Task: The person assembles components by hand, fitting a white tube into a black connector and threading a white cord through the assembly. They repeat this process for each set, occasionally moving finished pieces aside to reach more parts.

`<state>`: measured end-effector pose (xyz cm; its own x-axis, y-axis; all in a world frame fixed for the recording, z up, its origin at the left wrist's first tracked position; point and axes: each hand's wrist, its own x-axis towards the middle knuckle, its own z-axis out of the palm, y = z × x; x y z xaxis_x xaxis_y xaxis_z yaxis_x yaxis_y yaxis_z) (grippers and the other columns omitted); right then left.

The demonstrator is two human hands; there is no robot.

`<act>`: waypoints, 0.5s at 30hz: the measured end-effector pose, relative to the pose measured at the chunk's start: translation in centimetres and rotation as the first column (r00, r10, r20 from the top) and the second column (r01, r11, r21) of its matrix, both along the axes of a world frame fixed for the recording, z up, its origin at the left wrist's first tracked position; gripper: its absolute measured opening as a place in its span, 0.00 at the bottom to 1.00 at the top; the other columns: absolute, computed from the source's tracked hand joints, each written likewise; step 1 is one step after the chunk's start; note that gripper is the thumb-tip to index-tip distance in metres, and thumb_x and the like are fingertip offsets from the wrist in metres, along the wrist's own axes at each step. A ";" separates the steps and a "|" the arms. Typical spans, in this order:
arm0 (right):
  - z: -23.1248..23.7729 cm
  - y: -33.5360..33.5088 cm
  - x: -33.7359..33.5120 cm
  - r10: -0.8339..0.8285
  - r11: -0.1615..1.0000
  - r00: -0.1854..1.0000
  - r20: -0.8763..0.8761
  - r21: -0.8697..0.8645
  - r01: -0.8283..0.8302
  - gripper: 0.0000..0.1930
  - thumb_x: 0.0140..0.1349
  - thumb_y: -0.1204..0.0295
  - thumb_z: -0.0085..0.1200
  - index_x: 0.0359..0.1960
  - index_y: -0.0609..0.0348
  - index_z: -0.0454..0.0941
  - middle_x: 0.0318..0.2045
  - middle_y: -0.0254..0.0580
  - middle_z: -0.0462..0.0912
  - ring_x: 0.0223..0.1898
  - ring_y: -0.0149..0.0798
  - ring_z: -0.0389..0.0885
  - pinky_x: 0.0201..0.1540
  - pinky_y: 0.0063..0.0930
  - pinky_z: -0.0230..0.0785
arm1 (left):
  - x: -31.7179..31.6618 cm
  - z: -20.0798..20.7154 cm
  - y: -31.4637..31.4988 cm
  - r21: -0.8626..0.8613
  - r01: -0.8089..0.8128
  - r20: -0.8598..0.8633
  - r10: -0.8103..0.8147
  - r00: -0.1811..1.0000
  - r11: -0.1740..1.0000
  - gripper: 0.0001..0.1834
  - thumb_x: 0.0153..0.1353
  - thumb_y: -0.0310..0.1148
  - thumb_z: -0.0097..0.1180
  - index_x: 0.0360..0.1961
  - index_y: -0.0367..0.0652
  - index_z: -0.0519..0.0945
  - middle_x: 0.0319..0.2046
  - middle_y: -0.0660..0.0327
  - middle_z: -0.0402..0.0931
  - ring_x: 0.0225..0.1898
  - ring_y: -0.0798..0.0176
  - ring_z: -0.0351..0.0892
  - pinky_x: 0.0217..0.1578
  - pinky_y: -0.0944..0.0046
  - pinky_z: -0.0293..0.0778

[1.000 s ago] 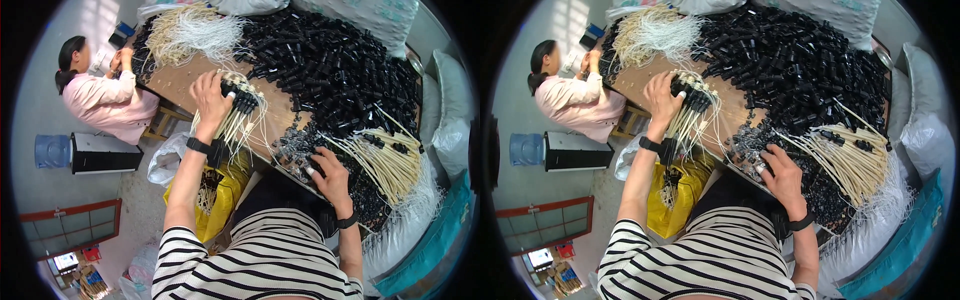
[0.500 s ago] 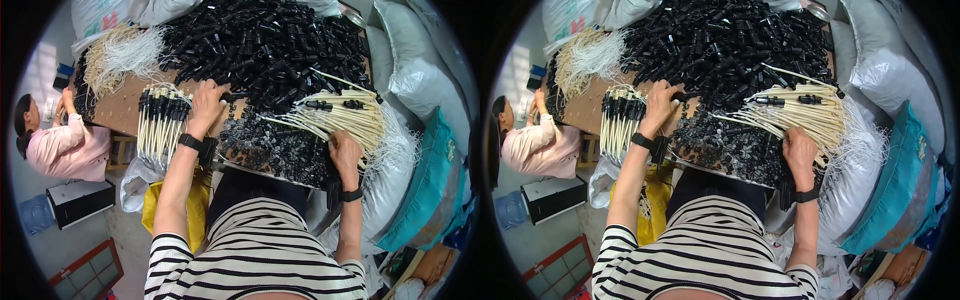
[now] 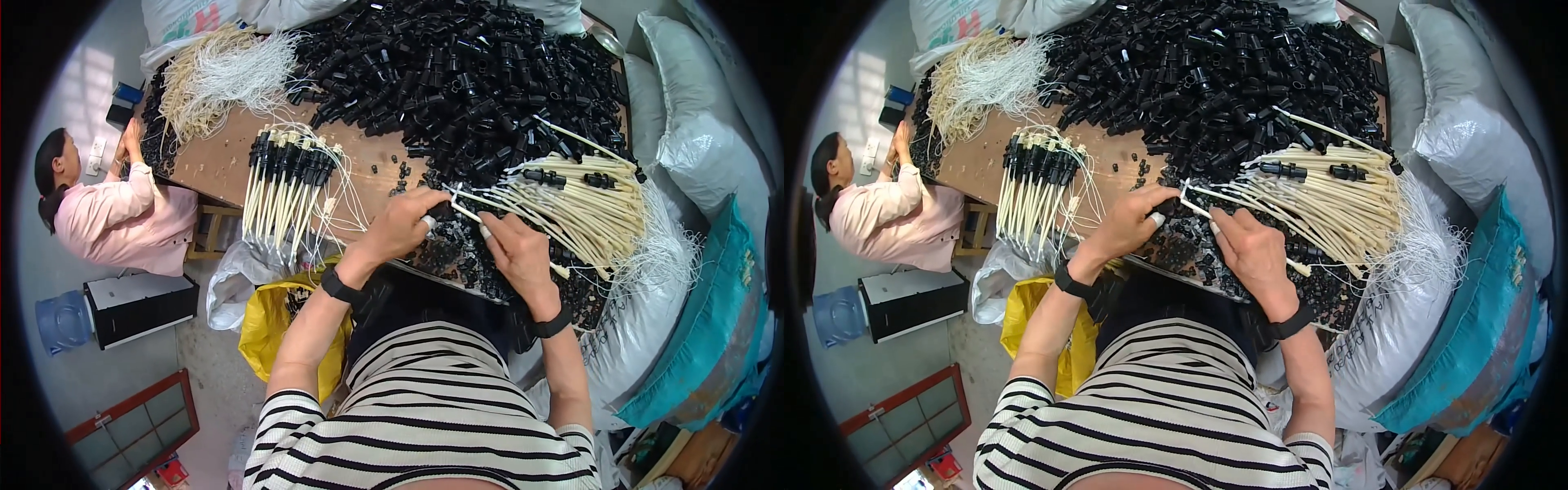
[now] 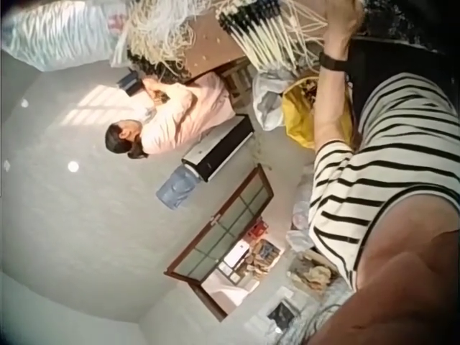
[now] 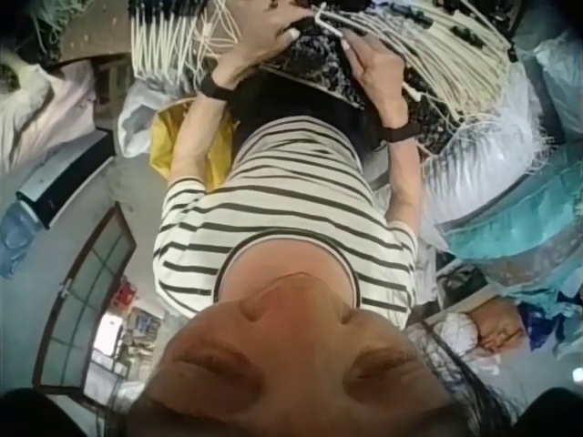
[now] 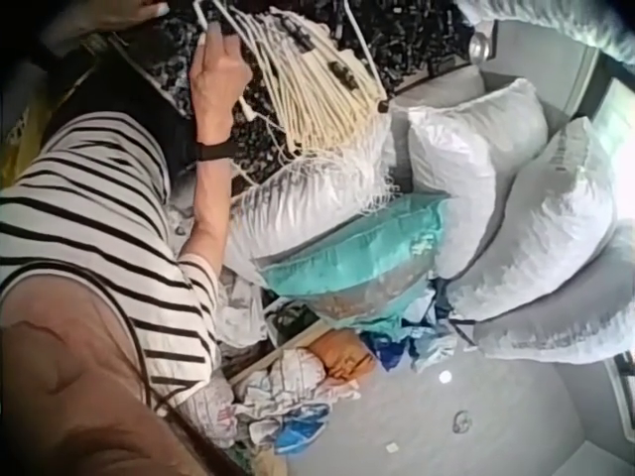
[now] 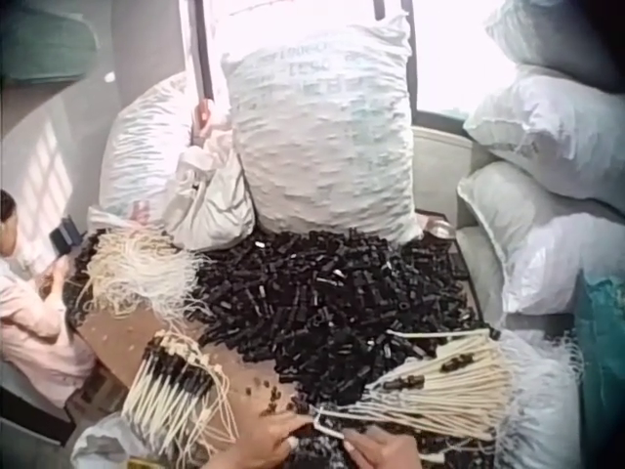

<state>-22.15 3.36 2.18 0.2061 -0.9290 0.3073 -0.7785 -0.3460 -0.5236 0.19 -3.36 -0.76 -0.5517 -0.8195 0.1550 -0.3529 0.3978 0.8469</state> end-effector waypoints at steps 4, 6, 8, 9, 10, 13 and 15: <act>-1.4 0.6 1.1 -0.044 0.999 0.998 -0.053 -0.020 0.043 0.07 0.56 0.75 0.60 0.38 0.56 0.81 0.21 0.40 0.72 0.20 0.44 0.75 0.21 0.36 0.65 | 0.0 0.2 0.2 -0.137 0.052 0.092 -0.039 0.995 0.989 0.22 0.45 0.14 0.45 0.44 0.36 0.76 0.35 0.49 0.75 0.40 0.43 0.74 0.43 0.54 0.71; -1.2 0.7 1.8 -0.030 0.999 0.997 -0.077 -0.033 0.028 0.08 0.55 0.76 0.60 0.37 0.56 0.80 0.21 0.40 0.72 0.20 0.44 0.75 0.21 0.36 0.65 | 0.0 -0.1 0.2 -0.132 0.051 0.089 -0.039 0.995 0.990 0.24 0.43 0.12 0.44 0.43 0.38 0.77 0.33 0.51 0.74 0.40 0.45 0.74 0.43 0.55 0.70; -1.1 0.6 2.1 -0.005 1.000 0.989 -0.148 -0.031 0.000 0.09 0.53 0.77 0.60 0.37 0.57 0.79 0.23 0.41 0.72 0.21 0.45 0.76 0.21 0.35 0.67 | -0.1 -0.1 0.3 -0.189 0.066 0.097 -0.049 0.994 0.980 0.24 0.42 0.12 0.44 0.43 0.38 0.77 0.32 0.51 0.73 0.39 0.46 0.73 0.41 0.55 0.70; -1.3 0.6 2.2 -0.004 1.000 0.989 -0.148 -0.030 -0.001 0.09 0.53 0.77 0.60 0.37 0.57 0.79 0.23 0.41 0.72 0.21 0.45 0.76 0.21 0.35 0.67 | -0.3 0.0 0.5 -0.241 0.086 0.103 -0.063 0.993 0.967 0.24 0.41 0.11 0.45 0.42 0.39 0.77 0.31 0.51 0.73 0.38 0.46 0.73 0.40 0.55 0.70; -1.4 0.4 2.4 0.013 1.000 0.989 -0.148 -0.012 -0.015 0.10 0.52 0.77 0.60 0.37 0.57 0.79 0.23 0.41 0.72 0.22 0.46 0.76 0.23 0.35 0.69 | -1.2 0.2 0.9 -0.283 0.042 0.045 -0.030 0.999 0.958 0.24 0.40 0.11 0.45 0.41 0.40 0.77 0.30 0.53 0.72 0.37 0.47 0.73 0.41 0.55 0.68; 1.1 -0.2 2.5 0.028 0.999 0.978 -0.205 0.038 -0.021 0.20 0.49 0.69 0.66 0.46 0.56 0.78 0.31 0.43 0.79 0.29 0.51 0.80 0.29 0.39 0.71 | -1.7 0.1 1.7 -0.206 0.083 0.047 -0.075 0.996 0.975 0.22 0.41 0.12 0.47 0.40 0.40 0.76 0.30 0.54 0.72 0.37 0.48 0.73 0.44 0.57 0.65; 3.1 0.4 0.5 -0.069 0.962 0.869 -0.490 0.199 0.189 0.22 0.49 0.66 0.66 0.47 0.54 0.78 0.32 0.44 0.81 0.28 0.50 0.80 0.28 0.40 0.70 | -0.5 -0.2 1.3 -0.224 0.006 0.053 0.006 0.999 0.975 0.21 0.42 0.15 0.51 0.40 0.43 0.79 0.29 0.58 0.75 0.37 0.52 0.74 0.47 0.59 0.63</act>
